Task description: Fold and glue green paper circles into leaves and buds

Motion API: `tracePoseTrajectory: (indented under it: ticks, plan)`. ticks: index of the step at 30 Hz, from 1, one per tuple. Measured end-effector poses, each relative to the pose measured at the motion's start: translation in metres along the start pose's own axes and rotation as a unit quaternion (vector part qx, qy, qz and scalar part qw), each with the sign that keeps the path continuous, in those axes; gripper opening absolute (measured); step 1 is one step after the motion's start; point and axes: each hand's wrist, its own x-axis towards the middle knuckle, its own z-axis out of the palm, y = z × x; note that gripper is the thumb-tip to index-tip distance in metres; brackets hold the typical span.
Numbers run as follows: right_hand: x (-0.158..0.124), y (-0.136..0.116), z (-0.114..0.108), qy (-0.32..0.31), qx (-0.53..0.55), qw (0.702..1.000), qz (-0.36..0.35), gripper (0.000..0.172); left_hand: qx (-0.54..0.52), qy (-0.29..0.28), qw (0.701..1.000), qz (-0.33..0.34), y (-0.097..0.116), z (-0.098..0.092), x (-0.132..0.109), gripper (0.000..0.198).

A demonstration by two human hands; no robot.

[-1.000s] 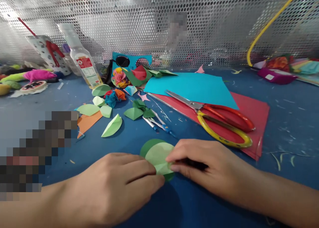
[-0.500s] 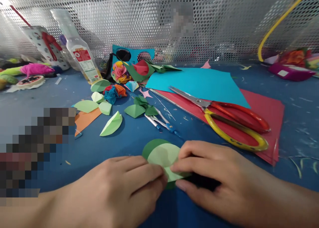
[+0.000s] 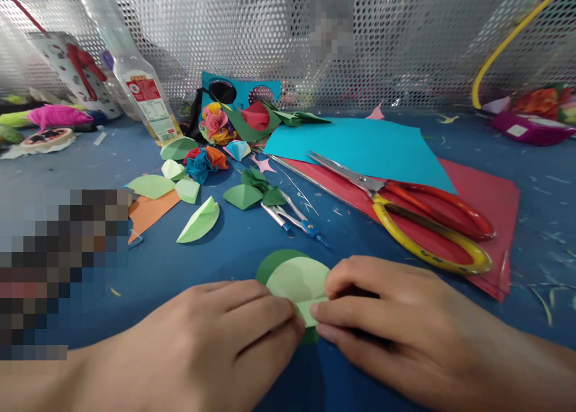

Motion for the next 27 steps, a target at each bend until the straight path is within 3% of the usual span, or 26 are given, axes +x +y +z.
tracePoseTrajectory:
  ticks: [6, 11, 17, 23, 27]
  plan:
    - [-0.001, -0.002, 0.001, 0.001, -0.056, 0.998, -0.03, 0.021, -0.011, 0.007, 1.0, -0.003, 0.001, 0.001, 0.005, 0.024]
    - [0.001, -0.007, 0.001, 0.009, -0.137, 0.985, -0.103, 0.024, -0.034, -0.005, 0.999, -0.007, 0.004, -0.007, 0.011, 0.019]
    - [0.0, -0.005, -0.004, 0.033, -0.163, 0.978, -0.127, 0.03, -0.077, -0.014, 0.997, -0.018, 0.001, -0.016, 0.017, 0.022]
    - [0.0, 0.003, -0.008, 0.058, -0.167, 0.975, -0.137, 0.036, -0.077, 0.026, 0.997, -0.015, -0.001, -0.016, 0.014, 0.021]
    - [0.001, 0.006, -0.008, 0.042, -0.159, 0.977, -0.134, 0.037, -0.059, 0.045, 0.997, -0.02, -0.001, -0.013, 0.011, 0.019]
